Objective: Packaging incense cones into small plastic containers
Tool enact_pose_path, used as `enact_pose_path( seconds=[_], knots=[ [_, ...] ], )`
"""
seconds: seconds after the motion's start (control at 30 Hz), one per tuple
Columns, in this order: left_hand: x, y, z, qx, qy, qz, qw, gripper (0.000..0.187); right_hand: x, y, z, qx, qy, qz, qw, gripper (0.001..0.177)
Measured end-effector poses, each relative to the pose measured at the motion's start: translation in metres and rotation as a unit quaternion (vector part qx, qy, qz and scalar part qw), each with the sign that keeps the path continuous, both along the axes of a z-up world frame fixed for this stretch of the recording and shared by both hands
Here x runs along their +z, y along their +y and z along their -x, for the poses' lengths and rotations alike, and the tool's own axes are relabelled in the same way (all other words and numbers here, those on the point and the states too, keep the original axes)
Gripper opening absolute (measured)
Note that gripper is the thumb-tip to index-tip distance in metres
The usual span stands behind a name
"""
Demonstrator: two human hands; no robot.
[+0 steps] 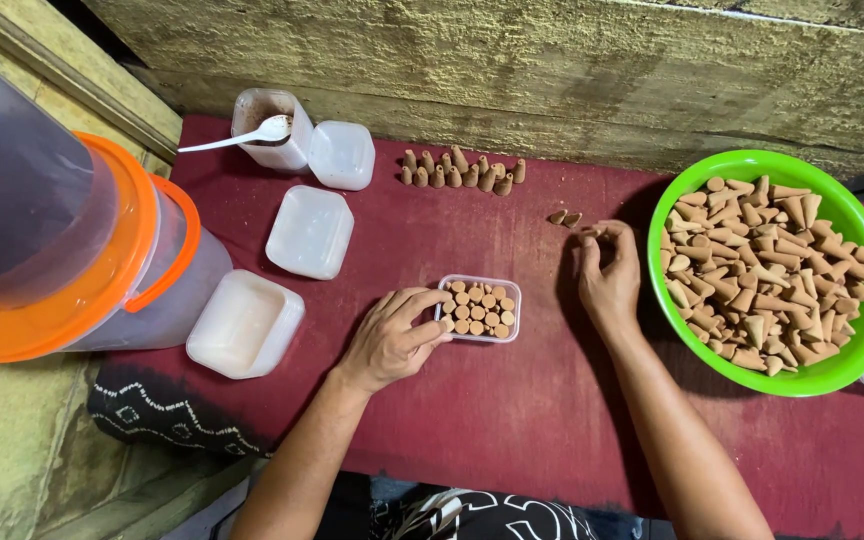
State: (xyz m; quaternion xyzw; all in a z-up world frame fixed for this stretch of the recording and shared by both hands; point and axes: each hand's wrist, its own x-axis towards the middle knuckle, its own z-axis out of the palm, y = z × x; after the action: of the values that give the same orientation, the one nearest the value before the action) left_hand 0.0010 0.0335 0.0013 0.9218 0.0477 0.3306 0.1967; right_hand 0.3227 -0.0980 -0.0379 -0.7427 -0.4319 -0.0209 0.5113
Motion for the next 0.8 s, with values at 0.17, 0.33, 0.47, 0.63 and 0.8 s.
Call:
enact_pose_path(
  seconds=[0.17,0.33,0.47,0.63,0.8],
  knots=[
    [0.0,-0.001,0.001,0.01,0.009,0.021,1.0,0.009,0.03,-0.014,0.037,0.018,0.006,-0.044,0.999,0.008],
    [0.006,-0.001,0.001,0.035,0.039,0.039,0.998,0.041,0.065,-0.008,0.065,0.059,0.086,-0.069,0.992,0.01],
    [-0.001,0.001,0.0,0.074,0.078,0.011,0.994,0.052,0.076,-0.001,0.08,0.203,0.034,0.014,0.978,0.022],
    [0.008,-0.002,0.001,0.055,0.089,0.018,0.994,0.04,0.079,0.023,0.1,0.275,0.005,0.039,0.961,0.027],
    [0.005,-0.002,0.001,0.064,0.084,-0.032,0.994,0.033,0.068,0.04,0.118,0.282,-0.066,0.036,0.956,0.019]
  ],
)
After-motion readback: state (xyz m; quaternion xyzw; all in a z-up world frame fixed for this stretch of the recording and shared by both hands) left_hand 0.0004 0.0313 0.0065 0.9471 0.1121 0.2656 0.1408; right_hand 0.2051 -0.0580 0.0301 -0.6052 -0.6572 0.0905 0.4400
